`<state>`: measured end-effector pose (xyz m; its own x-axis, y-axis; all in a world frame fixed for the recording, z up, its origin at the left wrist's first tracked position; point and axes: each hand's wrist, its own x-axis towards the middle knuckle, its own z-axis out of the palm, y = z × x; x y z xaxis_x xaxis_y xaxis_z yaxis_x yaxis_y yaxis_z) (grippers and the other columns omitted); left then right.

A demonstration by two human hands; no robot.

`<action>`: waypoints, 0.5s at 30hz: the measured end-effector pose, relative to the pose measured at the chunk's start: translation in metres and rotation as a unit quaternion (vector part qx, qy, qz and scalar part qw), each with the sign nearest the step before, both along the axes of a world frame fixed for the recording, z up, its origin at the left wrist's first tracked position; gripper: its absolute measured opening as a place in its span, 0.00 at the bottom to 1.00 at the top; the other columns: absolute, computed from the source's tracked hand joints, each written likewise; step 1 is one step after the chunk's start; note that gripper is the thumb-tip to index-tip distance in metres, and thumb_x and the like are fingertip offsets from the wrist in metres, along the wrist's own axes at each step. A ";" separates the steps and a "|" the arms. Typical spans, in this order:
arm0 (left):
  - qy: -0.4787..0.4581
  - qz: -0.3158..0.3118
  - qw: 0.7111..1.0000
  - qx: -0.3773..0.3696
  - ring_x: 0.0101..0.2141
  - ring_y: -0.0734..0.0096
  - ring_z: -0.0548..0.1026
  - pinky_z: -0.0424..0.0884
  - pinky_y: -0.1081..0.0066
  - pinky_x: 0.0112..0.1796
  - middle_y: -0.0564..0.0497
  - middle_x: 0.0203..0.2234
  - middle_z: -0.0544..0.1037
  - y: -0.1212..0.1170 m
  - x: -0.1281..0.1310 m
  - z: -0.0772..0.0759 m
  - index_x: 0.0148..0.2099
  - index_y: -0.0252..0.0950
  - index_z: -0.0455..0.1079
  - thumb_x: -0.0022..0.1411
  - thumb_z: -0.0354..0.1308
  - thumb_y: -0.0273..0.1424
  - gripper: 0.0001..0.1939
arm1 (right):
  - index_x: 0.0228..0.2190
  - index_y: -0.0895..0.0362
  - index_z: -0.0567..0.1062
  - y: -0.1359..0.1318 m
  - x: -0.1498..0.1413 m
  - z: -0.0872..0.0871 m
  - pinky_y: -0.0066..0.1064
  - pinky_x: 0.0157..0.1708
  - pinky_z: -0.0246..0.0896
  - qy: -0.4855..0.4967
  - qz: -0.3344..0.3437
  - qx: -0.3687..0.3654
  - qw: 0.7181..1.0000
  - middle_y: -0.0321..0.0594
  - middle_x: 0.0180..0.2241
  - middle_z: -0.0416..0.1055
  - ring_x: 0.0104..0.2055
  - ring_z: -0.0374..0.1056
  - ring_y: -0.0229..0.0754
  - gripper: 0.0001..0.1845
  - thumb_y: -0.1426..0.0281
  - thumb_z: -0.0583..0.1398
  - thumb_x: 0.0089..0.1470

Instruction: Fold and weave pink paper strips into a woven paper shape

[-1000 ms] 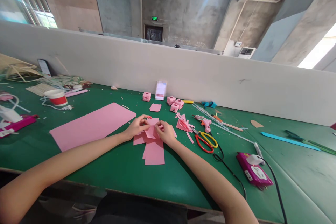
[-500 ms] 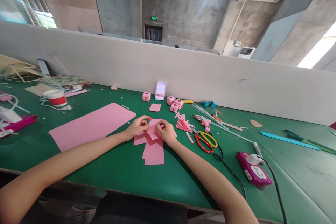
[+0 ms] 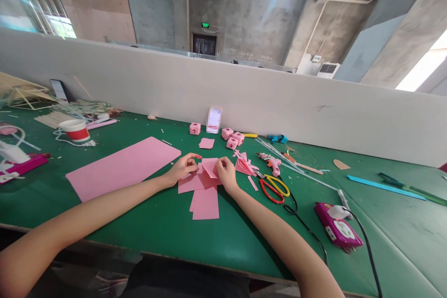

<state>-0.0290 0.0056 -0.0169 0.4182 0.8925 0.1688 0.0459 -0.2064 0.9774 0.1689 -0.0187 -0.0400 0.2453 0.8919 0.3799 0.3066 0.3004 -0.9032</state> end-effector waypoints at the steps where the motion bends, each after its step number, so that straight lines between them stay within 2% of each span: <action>1: -0.002 -0.010 1.000 -0.006 0.26 0.71 0.74 0.66 0.71 0.31 0.56 0.22 0.73 -0.001 0.000 0.001 0.46 0.34 0.65 0.53 0.60 0.29 0.17 | 0.25 0.55 0.68 0.000 0.000 0.000 0.28 0.22 0.55 0.007 0.010 -0.003 1.000 0.33 0.22 0.65 0.22 0.60 0.37 0.12 0.60 0.55 0.54; 7: -0.029 -0.020 0.998 -0.053 0.32 0.66 0.78 0.70 0.70 0.32 0.49 0.30 0.78 -0.001 0.002 0.001 0.50 0.34 0.66 0.63 0.54 0.45 0.21 | 0.24 0.55 0.69 -0.007 -0.004 0.007 0.28 0.26 0.56 -0.041 0.048 0.016 0.998 0.33 0.22 0.66 0.25 0.61 0.39 0.16 0.58 0.54 0.57; 11: -0.034 -0.017 0.998 -0.043 0.33 0.67 0.78 0.71 0.71 0.31 0.49 0.30 0.78 0.002 0.002 -0.003 0.49 0.35 0.67 0.61 0.56 0.48 0.23 | 0.25 0.55 0.71 -0.011 -0.007 0.013 0.29 0.28 0.58 -0.063 0.059 0.021 0.996 0.35 0.25 0.69 0.27 0.63 0.40 0.18 0.57 0.52 0.58; 15: -0.049 0.014 0.997 -0.049 0.34 0.66 0.78 0.72 0.71 0.30 0.47 0.33 0.78 0.001 0.002 -0.003 0.49 0.35 0.66 0.59 0.59 0.47 0.23 | 0.27 0.56 0.71 -0.016 -0.009 0.017 0.30 0.33 0.62 -0.054 0.089 0.027 0.994 0.38 0.29 0.73 0.31 0.68 0.41 0.13 0.61 0.55 0.57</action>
